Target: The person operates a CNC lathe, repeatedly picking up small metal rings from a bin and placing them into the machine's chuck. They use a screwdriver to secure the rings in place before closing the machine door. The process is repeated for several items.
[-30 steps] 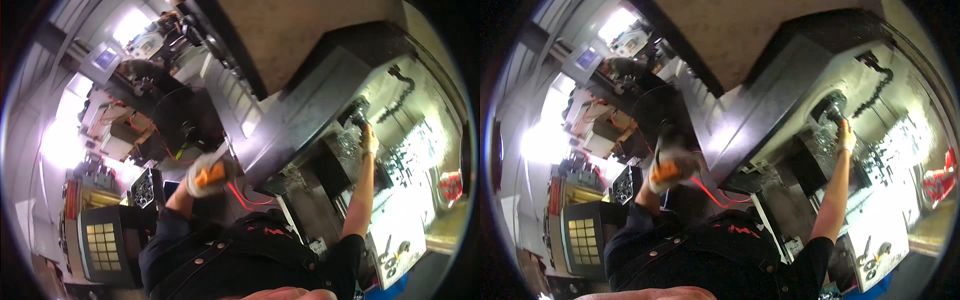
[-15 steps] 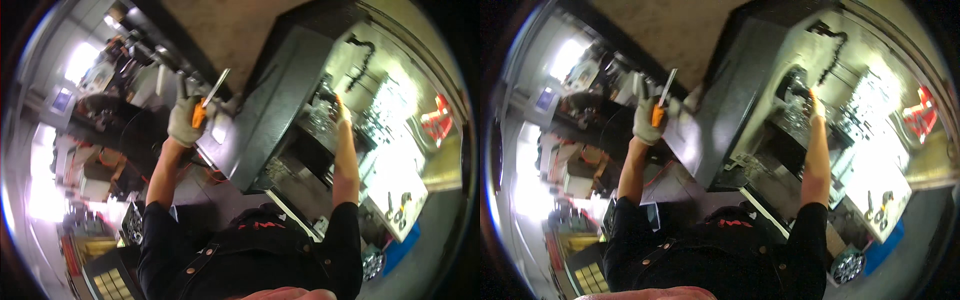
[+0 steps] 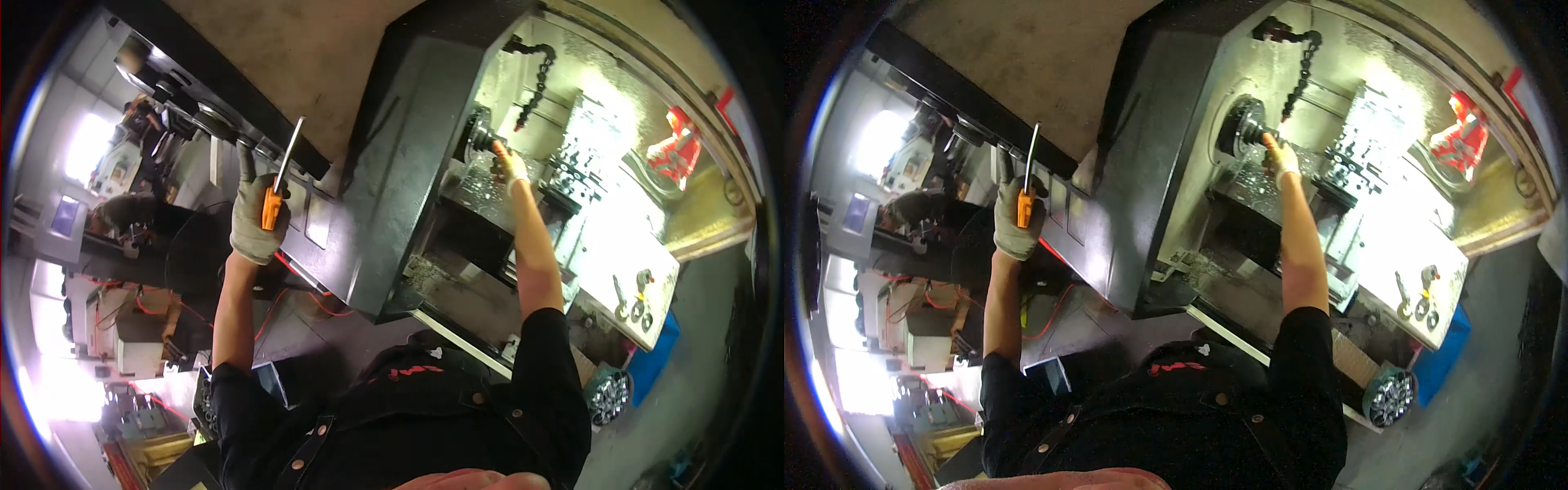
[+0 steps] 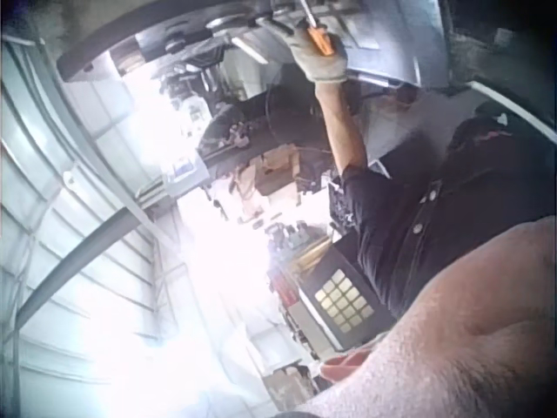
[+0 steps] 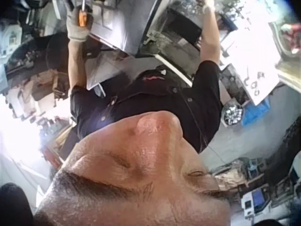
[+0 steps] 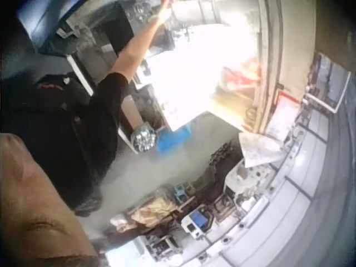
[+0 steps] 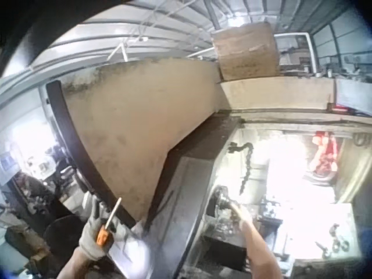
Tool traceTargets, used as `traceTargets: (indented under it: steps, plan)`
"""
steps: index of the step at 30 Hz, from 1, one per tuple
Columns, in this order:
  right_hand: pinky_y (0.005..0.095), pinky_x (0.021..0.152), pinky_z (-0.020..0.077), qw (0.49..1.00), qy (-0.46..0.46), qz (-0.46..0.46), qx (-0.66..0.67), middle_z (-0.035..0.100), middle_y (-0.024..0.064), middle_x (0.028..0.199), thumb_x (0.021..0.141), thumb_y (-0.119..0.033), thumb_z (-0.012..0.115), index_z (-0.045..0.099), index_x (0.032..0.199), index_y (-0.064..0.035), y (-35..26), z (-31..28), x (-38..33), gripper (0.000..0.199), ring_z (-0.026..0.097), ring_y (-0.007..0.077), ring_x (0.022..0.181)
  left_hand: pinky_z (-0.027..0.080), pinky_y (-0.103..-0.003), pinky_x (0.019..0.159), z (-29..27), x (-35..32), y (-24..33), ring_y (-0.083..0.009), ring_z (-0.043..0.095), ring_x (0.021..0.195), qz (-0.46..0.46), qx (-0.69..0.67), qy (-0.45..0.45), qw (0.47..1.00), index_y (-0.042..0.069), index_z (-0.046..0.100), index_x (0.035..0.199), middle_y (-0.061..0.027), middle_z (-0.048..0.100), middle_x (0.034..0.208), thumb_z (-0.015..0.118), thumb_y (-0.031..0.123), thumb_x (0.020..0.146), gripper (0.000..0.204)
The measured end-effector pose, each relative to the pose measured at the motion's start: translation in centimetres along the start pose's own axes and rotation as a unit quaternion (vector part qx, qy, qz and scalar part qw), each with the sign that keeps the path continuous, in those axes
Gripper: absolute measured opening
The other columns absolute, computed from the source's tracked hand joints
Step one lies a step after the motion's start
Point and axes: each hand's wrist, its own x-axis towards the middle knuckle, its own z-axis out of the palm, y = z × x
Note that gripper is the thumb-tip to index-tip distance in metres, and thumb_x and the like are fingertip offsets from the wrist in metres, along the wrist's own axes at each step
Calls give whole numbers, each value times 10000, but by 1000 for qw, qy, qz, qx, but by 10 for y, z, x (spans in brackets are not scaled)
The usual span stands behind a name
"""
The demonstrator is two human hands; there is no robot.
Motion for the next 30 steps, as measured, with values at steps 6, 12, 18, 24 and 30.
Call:
traceTargets:
  steps: [6, 12, 18, 24, 30]
  plan:
    - [336, 526, 523, 976, -186, 81, 83, 623, 80, 979, 789, -409, 700, 538, 1145, -56, 70, 32, -109, 527, 637, 220, 738, 508, -457, 742, 13, -12, 11, -451, 562, 995, 47, 85, 29, 995, 11, 569, 990, -242, 175, 1496, 615, 16, 684, 309]
    - [250, 555, 505, 882, -447, 89, 116, 659, 49, 976, 841, -193, 653, 488, 1273, -25, 54, 50, -305, 493, 644, 135, 732, 520, -474, 740, 8, -19, 27, -440, 607, 904, 63, 132, 43, 988, 49, 586, 965, -229, 161, 1499, 695, 134, 700, 299]
    - [221, 500, 472, 927, -375, 24, -1, 657, 54, 907, 807, -161, 710, 483, 1265, -15, 79, 88, -386, 531, 615, 105, 679, 501, -471, 768, -1, -8, 39, -434, 583, 959, 80, 121, -10, 989, 62, 567, 1068, -237, 298, 1444, 705, 185, 706, 407]
    - [207, 520, 465, 961, -268, 45, -44, 601, 6, 818, 805, -149, 690, 568, 1026, -48, 62, 103, -411, 272, 588, 77, 696, 468, -451, 838, -14, -47, 8, -424, 544, 1022, 83, -37, 35, 995, 56, 540, 1091, -218, 537, 1180, 710, 113, 674, 453]
    - [217, 511, 450, 987, -152, 46, 2, 589, 6, 833, 814, -89, 631, 575, 1046, -68, 63, 76, -446, 239, 591, 92, 685, 393, -419, 965, -11, -148, 31, -395, 493, 1175, 89, -205, -59, 973, 14, 558, 1042, -238, 459, 1330, 591, -20, 607, 438]
